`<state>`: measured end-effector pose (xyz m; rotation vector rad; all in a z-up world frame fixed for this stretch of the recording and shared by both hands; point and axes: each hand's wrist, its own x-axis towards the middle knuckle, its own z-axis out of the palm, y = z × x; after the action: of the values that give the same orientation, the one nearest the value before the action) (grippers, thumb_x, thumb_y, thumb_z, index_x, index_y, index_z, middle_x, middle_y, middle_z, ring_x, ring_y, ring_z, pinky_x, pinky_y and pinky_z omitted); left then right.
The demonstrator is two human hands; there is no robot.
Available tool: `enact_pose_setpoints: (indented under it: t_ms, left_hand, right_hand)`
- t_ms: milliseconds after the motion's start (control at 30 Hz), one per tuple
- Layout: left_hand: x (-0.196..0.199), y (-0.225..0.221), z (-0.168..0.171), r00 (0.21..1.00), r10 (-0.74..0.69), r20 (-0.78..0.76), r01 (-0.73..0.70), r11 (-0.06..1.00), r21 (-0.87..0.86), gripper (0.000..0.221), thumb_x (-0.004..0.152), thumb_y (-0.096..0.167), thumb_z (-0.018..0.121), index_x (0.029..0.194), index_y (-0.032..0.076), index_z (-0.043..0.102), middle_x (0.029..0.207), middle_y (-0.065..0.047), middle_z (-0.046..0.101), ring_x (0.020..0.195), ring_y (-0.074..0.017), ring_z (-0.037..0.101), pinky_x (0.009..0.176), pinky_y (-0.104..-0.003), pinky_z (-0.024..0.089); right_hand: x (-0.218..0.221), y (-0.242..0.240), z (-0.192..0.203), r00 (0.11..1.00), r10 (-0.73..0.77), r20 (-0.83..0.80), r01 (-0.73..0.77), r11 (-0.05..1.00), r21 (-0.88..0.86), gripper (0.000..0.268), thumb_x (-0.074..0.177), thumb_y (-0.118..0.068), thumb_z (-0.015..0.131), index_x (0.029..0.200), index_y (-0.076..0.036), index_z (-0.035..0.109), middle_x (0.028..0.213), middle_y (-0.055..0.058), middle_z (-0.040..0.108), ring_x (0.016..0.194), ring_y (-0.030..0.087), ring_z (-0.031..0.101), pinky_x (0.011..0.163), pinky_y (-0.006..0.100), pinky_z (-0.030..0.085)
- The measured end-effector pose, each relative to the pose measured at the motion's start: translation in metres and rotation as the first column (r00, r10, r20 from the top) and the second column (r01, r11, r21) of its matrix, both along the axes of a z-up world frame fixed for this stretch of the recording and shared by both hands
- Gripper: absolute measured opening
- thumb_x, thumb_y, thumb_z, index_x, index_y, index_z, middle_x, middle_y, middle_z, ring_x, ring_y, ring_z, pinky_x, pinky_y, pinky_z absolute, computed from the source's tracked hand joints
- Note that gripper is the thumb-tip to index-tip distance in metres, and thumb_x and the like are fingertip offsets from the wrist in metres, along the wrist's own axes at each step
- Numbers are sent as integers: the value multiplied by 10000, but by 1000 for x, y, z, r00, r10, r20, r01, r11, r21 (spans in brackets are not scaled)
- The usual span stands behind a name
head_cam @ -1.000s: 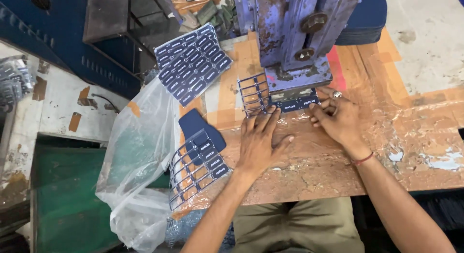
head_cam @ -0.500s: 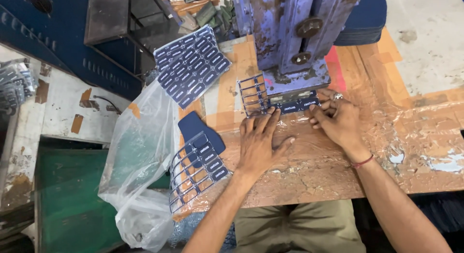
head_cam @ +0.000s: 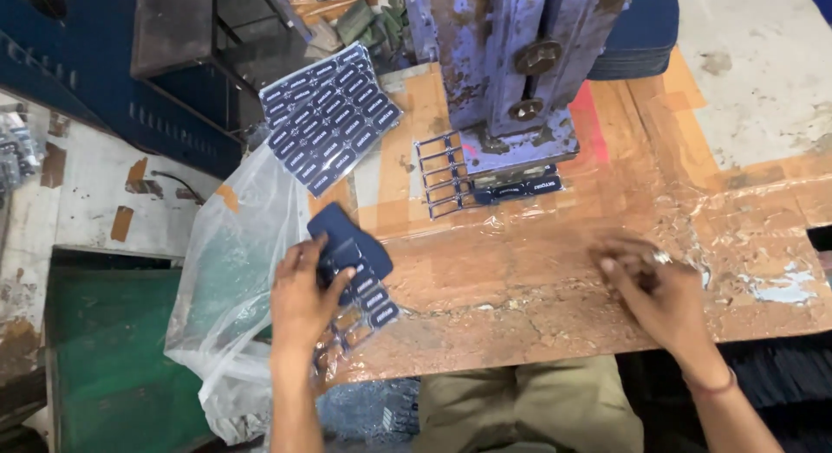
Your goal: Die cutting printed labels from a fabric sheet using a manual press.
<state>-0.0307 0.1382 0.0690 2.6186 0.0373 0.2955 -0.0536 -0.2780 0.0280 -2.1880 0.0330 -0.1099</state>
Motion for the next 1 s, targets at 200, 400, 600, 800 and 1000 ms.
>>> enact_pose_setpoints:
  t_ms: [200,400,600,800,1000]
  left_hand:
    - [-36,-51,-36,965,-259,-28,251,952,-173,342,788,229,854,1068,88,718,971,-136,733,884,-314,714,760,-414,569]
    - [3,-69,-25,894,-388,-222,254,849,-463,204,950,297,728,999,99,727,765,-111,694,675,-253,705,605,-398,537]
    - [24,-78,-53,935,-271,-226,118,844,-524,332,845,328,818,928,58,645,614,-62,708,477,-121,691,436,-309,529]
    - [25,-84,-37,905,-241,-350,46,875,-483,351,831,316,826,908,54,606,607,-66,700,479,-150,713,489,-344,556]
    - [-25,-117,-33,902,-404,153,427,887,-177,247,889,217,775,1109,137,696,1051,-64,722,920,-278,666,792,-425,500]
  right_hand:
    - [-10,60,39,980,177,86,-171,982,-77,286,887,-134,736,1162,-57,757,971,68,757,735,167,699,600,296,542]
    - [22,126,29,837,516,184,-465,846,-259,293,865,-142,748,1140,-42,736,1190,104,674,1045,317,661,855,418,546]
    - [-5,124,15,743,644,182,-549,742,-384,159,837,-152,728,965,-58,713,1213,118,658,1196,340,596,1031,501,481]
    - [-85,46,-15,688,725,17,-725,689,-4,151,857,-215,778,983,-135,755,1103,5,767,1170,202,679,1031,399,522]
    - [-45,-66,-31,890,140,-433,-203,974,-102,152,927,-109,744,1067,-110,803,1051,56,789,957,189,746,853,335,647]
